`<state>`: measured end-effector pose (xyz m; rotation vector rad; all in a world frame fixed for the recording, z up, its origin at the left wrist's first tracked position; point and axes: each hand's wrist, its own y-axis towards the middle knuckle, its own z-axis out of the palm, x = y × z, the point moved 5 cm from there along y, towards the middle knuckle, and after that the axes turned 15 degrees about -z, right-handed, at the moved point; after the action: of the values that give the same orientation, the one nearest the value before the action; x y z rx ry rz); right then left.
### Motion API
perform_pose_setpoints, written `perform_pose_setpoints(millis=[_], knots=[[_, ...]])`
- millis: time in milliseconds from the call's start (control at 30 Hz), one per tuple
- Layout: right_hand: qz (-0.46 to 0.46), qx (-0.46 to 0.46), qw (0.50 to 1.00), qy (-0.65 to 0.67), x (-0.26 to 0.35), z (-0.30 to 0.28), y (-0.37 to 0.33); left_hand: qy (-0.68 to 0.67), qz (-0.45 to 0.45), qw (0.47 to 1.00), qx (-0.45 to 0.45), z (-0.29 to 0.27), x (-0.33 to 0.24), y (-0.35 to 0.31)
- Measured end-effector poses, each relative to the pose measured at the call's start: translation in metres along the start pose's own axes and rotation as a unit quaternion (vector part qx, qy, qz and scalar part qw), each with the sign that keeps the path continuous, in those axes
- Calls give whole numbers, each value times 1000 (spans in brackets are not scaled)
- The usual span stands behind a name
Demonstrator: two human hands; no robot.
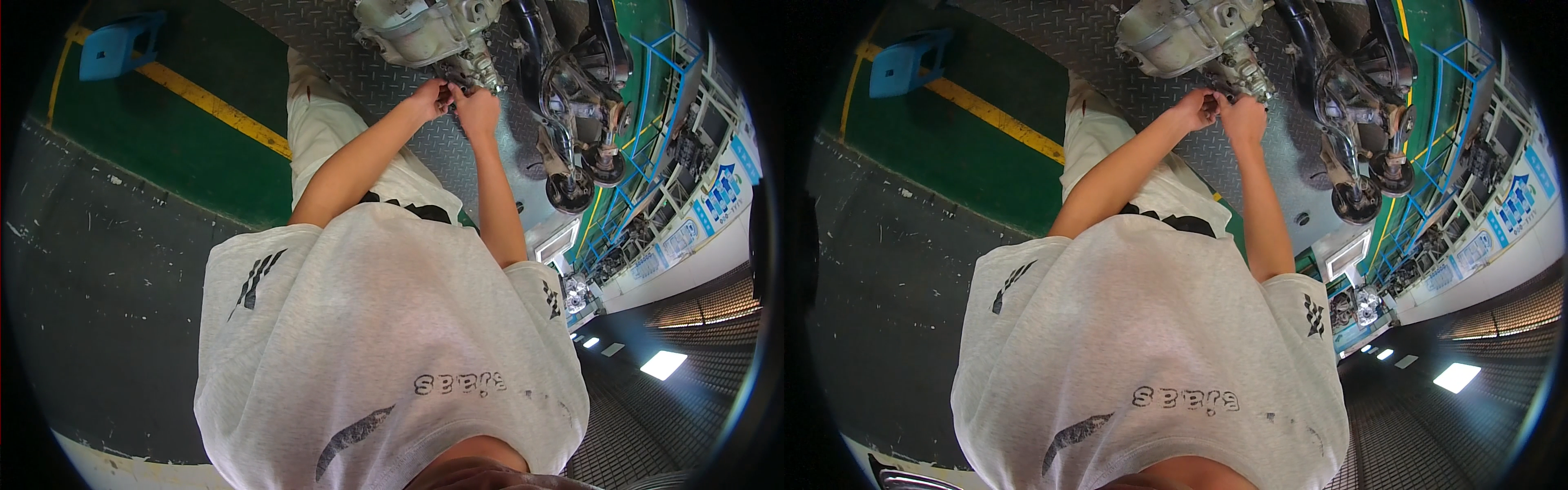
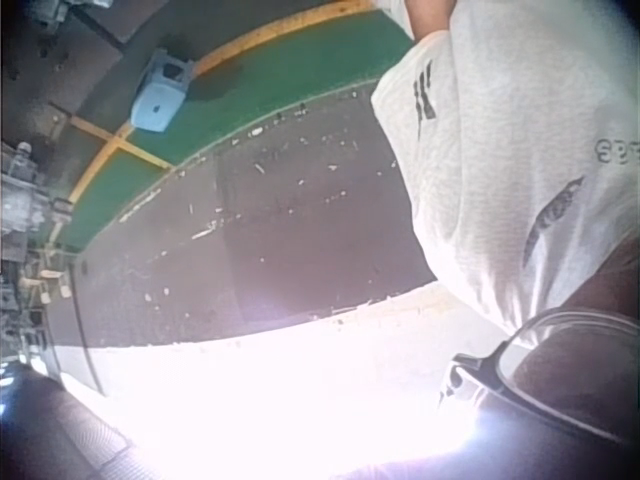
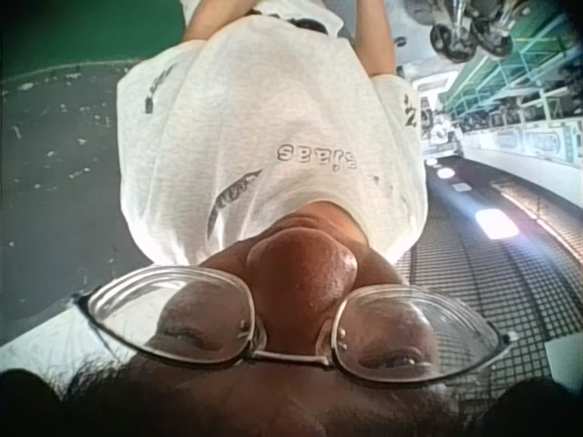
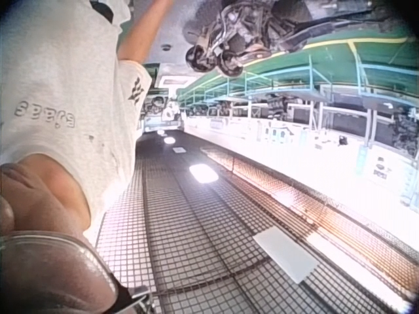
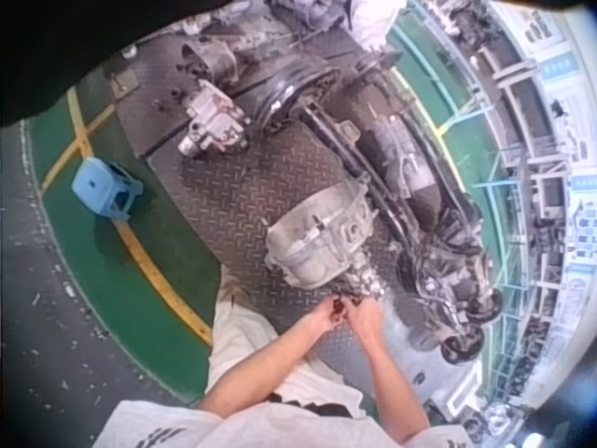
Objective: The person reassembles a transmission by fitting gears onto a shaft inside the housing and then aligning and bolting the two halves of the transmission case together.
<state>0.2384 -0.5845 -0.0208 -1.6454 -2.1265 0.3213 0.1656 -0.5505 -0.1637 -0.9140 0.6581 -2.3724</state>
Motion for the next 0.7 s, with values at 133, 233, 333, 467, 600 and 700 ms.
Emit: perform_pose_setpoints(millis=[133, 233, 333, 467, 600, 700], knots=[[-24, -57, 998, 3, -9, 5, 1, 9, 5, 1000, 1, 5, 3, 3], [11, -26, 998, 62, -25, 1, 1, 18, -26, 999, 13, 6, 4, 3], [91, 30, 983, 155, -3, -51, -10, 35, -43, 998, -9, 2, 1, -3], [-9, -84, 995, 59, -36, -88, 11, 61, -35, 998, 6, 1, -1, 3], [-102, -121, 987, -39, -50, -80, 44, 45, -58, 997, 16, 5, -2, 3], [-98, -66, 990, -80, -52, -71, 63, 72, -82, 992, -57, 7, -3, 1]])
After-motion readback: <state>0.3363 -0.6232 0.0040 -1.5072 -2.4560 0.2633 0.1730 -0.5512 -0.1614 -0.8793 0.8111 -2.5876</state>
